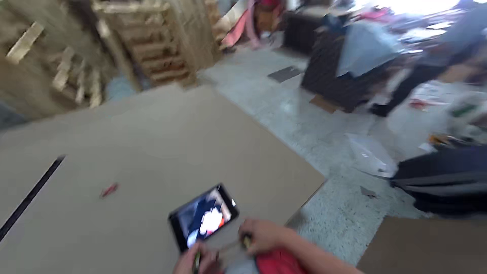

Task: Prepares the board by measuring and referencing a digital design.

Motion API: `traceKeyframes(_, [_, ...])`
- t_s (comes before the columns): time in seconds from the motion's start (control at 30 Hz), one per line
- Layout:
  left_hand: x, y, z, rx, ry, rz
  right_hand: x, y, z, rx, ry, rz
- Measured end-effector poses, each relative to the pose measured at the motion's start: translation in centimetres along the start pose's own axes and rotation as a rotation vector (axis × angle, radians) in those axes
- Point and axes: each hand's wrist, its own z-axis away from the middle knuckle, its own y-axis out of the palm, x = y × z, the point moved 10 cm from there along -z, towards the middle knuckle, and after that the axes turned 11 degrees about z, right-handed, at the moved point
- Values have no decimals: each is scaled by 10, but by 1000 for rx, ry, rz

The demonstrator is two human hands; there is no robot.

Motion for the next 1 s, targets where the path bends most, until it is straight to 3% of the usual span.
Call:
traceKeyframes(0.1, [21, -18, 9, -84, -152, 25, -37, 12, 10, 92, 116, -38])
traceKeyframes(0.23, [38, -13, 27, -207, -177, 86, -65, 19, 22, -29, 133, -18])
traceKeyframes(0.47, [51, 9, 20, -356, -261, 16, -71, 14, 2, -139, -79, 93])
traceKeyframes(0.77, [65, 5, 13, -630, -281, -80, -121, -18, -38, -213, -224, 273])
traceKeyframes(0.93, [143, -36, 71, -909, -669, -128, -140, -23, -68, -205, -175, 284])
traceKeyframes(1.0, [182, -44, 90, -997, -746, -202, -141, -24, -78, -201, -175, 294])
